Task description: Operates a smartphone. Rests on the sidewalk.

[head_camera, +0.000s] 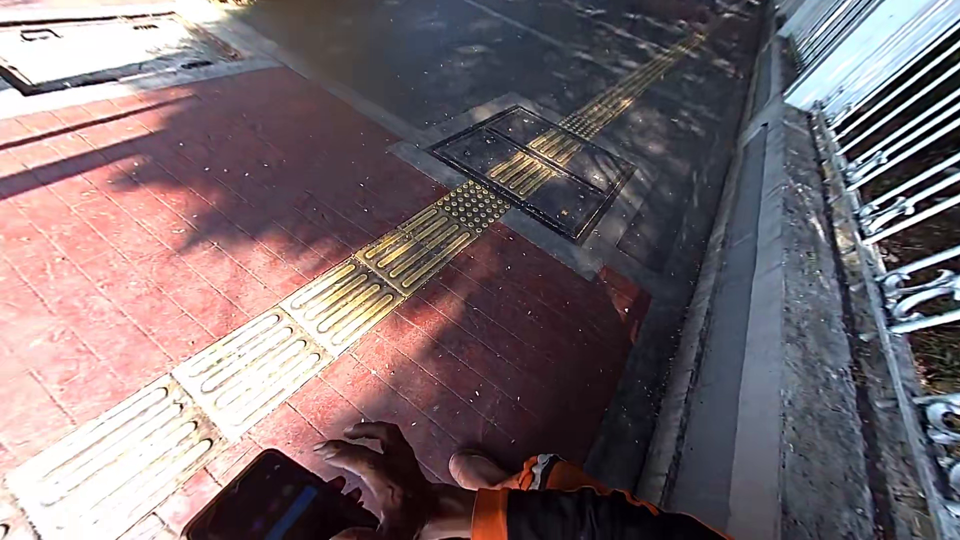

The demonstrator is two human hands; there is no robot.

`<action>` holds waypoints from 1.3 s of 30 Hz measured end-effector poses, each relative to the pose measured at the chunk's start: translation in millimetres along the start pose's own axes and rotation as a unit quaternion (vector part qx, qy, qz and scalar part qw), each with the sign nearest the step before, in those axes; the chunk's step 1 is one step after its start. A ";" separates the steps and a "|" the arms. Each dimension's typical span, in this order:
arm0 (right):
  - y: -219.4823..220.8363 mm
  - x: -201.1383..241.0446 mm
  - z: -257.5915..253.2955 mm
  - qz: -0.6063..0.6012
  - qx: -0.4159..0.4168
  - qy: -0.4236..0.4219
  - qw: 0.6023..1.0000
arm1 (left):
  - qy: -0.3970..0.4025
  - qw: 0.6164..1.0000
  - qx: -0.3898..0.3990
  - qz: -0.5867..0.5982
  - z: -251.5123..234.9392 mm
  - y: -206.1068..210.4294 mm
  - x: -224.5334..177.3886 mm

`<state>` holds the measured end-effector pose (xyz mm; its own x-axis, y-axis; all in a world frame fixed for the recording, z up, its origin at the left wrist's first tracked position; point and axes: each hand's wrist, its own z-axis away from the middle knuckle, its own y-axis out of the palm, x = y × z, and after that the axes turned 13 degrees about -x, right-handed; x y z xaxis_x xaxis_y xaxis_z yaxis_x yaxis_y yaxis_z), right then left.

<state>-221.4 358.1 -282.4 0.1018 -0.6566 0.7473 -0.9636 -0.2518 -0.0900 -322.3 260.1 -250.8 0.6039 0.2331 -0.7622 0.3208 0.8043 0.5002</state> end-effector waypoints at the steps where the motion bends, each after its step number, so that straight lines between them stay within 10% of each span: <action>1: -0.9 -0.1 -0.5 0.002 -0.001 -0.001 1.000 | -0.006 1.000 0.005 0.005 -0.3 -0.9 1.4; 14: -0.7 -2.3 10.9 0.019 0.020 -0.028 0.999 | -0.017 0.991 -0.124 -0.039 6.9 4.1 1.5; 39: -4.3 3.7 7.3 -0.004 0.026 0.013 1.000 | 0.000 0.999 -0.044 -0.013 12.8 6.4 3.7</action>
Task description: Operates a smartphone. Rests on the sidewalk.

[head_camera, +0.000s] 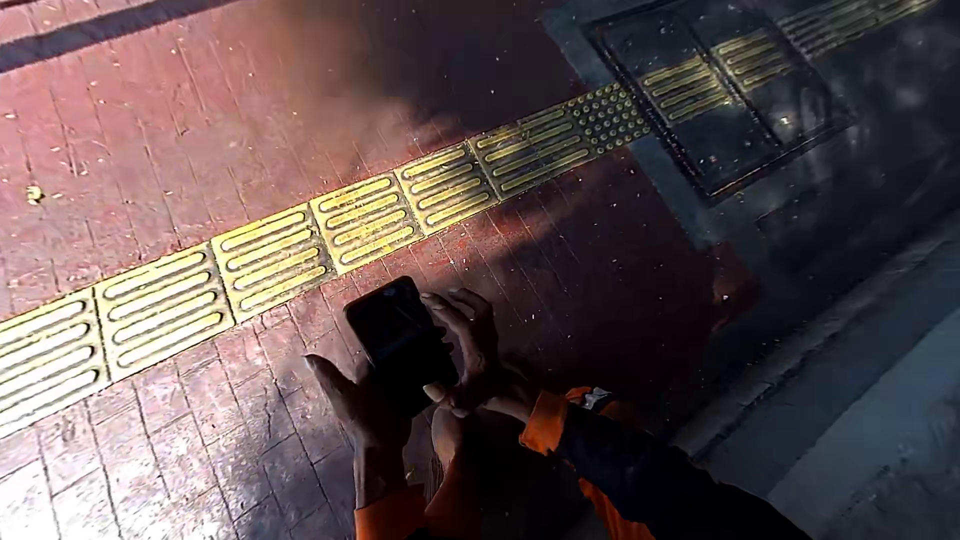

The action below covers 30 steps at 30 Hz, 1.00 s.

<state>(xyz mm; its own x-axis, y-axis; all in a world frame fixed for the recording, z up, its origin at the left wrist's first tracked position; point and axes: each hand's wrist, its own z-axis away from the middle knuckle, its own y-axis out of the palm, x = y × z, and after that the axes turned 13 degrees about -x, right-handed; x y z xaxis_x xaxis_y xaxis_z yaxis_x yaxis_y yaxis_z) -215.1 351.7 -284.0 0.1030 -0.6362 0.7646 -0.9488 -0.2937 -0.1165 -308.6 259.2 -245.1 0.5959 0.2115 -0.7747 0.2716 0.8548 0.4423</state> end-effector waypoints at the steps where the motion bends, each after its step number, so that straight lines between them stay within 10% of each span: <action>1: -2.3 2.1 -3.3 -0.005 0.002 0.010 1.000 | 0.010 1.000 0.009 0.009 -3.0 -5.7 3.7; 18: -29.9 56.4 -47.3 -0.026 0.069 0.109 0.991 | 0.026 0.998 0.058 0.018 -31.1 -18.2 13.3; 30: 6.5 -7.8 -2.7 0.011 -0.015 -0.023 1.000 | -0.010 1.000 -0.016 -0.003 -3.9 5.4 -5.7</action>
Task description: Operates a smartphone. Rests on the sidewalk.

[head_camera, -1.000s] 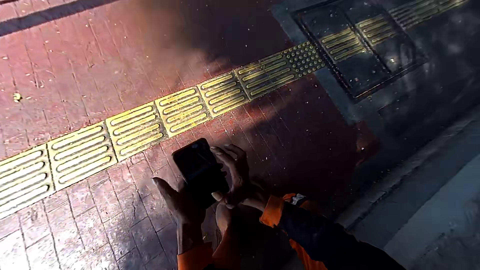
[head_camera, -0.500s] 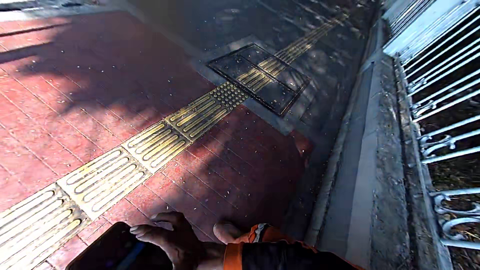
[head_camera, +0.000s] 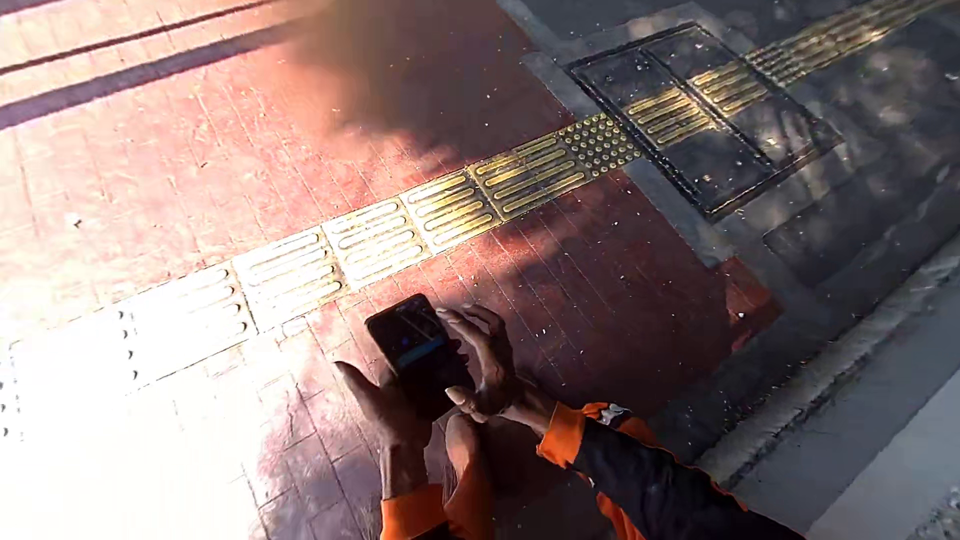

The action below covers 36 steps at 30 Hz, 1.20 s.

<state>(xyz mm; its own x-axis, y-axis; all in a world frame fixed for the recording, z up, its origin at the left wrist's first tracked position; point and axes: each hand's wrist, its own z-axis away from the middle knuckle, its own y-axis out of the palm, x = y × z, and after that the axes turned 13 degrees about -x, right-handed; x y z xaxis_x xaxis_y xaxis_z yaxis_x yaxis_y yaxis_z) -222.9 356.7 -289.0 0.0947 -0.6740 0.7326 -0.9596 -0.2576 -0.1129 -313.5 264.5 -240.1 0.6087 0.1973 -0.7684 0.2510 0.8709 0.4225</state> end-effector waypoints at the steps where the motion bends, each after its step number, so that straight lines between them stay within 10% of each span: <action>1: 0.6 -1.4 2.8 0.004 0.003 0.000 1.000 | -0.009 1.000 -0.002 0.007 -0.3 -2.1 0.1; 36: -5.0 2.8 -0.5 0.019 0.030 -0.013 0.999 | -0.026 0.999 0.027 -0.024 2.3 -3.2 2.8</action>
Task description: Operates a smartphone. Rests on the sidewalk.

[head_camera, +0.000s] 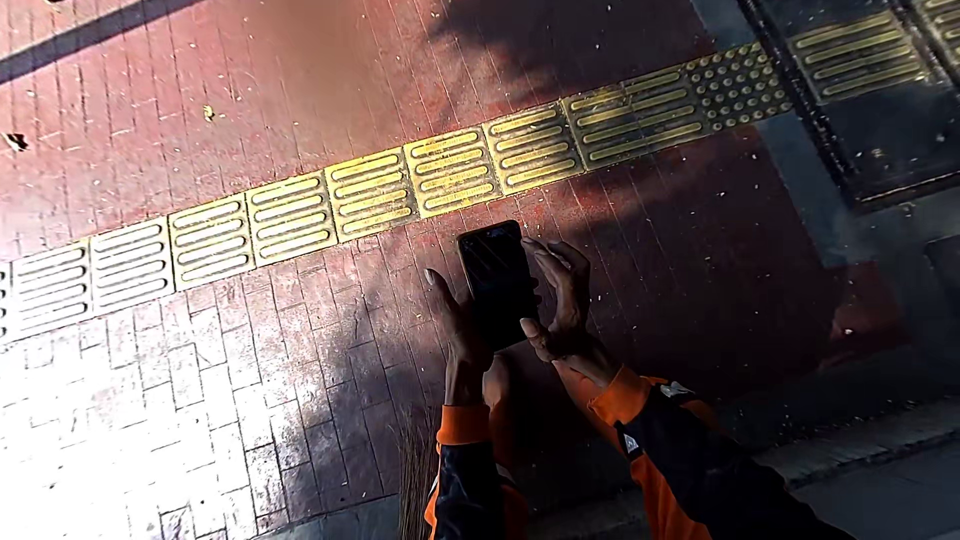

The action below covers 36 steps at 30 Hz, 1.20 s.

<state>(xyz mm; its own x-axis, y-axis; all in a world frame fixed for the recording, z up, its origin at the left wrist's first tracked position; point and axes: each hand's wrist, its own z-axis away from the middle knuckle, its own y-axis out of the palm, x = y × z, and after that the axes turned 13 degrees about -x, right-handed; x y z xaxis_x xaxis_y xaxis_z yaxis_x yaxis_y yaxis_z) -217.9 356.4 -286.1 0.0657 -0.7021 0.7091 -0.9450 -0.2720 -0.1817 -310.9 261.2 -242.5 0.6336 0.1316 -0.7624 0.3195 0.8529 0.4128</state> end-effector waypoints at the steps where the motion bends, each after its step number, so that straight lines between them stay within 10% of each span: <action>1: -0.3 0.1 -0.1 0.000 0.001 0.002 1.000 | -0.001 1.000 0.000 -0.001 -0.1 0.3 0.1; 31: 0.3 -1.3 -2.5 -0.008 -0.023 0.002 1.000 | 0.003 1.000 -0.021 0.006 -4.9 -4.6 2.4; 36: -1.5 0.1 -7.5 -0.047 0.064 0.149 0.986 | -0.001 0.999 -0.008 0.035 -6.8 -10.6 -0.2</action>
<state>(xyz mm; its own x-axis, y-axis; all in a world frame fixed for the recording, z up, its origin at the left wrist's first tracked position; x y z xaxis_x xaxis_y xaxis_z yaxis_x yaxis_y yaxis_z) -219.0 361.7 -280.7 0.0366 -0.4494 0.8926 -0.8900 -0.4208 -0.1754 -319.2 255.6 -250.1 0.6550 0.1901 -0.7313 0.2636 0.8495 0.4569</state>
